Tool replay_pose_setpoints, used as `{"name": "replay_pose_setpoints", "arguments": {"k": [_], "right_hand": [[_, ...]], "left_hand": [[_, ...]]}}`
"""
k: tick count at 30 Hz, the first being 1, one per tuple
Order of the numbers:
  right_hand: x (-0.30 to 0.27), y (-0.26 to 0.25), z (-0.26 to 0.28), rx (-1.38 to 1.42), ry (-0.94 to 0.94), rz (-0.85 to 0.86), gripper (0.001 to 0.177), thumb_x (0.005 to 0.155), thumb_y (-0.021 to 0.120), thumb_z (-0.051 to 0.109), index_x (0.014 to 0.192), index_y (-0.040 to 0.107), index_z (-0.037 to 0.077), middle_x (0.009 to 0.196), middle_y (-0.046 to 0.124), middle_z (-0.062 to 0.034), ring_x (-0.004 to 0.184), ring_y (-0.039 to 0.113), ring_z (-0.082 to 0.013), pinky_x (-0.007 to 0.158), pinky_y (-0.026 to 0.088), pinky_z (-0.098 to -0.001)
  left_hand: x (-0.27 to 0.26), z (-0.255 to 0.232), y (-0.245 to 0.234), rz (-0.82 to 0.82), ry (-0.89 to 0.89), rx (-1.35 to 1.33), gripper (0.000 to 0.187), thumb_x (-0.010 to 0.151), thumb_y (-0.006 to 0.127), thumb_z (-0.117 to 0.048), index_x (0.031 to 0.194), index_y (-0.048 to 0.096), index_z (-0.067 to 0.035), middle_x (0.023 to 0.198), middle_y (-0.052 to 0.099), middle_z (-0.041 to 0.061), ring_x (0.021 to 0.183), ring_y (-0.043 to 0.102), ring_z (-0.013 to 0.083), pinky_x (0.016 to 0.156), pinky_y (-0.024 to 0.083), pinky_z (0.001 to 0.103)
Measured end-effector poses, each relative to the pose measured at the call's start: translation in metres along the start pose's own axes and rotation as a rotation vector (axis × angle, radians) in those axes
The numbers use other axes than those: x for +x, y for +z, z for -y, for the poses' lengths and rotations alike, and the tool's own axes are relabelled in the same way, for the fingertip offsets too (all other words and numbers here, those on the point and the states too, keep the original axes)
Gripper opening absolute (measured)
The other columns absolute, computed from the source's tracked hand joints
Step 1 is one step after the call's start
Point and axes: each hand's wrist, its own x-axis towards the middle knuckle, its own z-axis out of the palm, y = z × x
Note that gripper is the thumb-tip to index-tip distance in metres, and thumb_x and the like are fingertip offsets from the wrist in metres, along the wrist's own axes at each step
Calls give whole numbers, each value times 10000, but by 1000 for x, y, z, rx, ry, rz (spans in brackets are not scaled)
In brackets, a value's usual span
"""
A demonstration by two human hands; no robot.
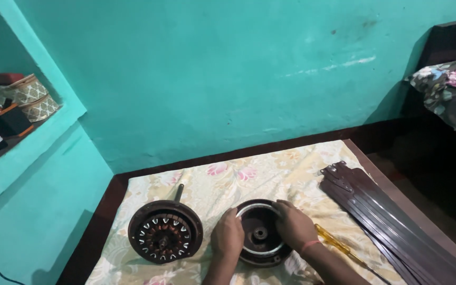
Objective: The person uses a screwdriver to loosen screws on the base of an electric fan motor housing, then separates the two halves of the housing to expose the internal components. The person handles the motor housing and fan blades while working on a bed.
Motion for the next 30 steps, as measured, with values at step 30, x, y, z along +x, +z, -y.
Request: {"name": "replay_pose_setpoints", "arguments": {"k": [30], "right_hand": [[-73,-3,41,247,-545,369,406,932,652,185,1327,637,89,1389,655,-118,1231,651,-301,1029,522,-384]], "left_hand": [[-115,51,8,-86,316,-185,617,839,542,14,1456,550,4,1399,621,251,1310,604,426,1063,499,457]]}}
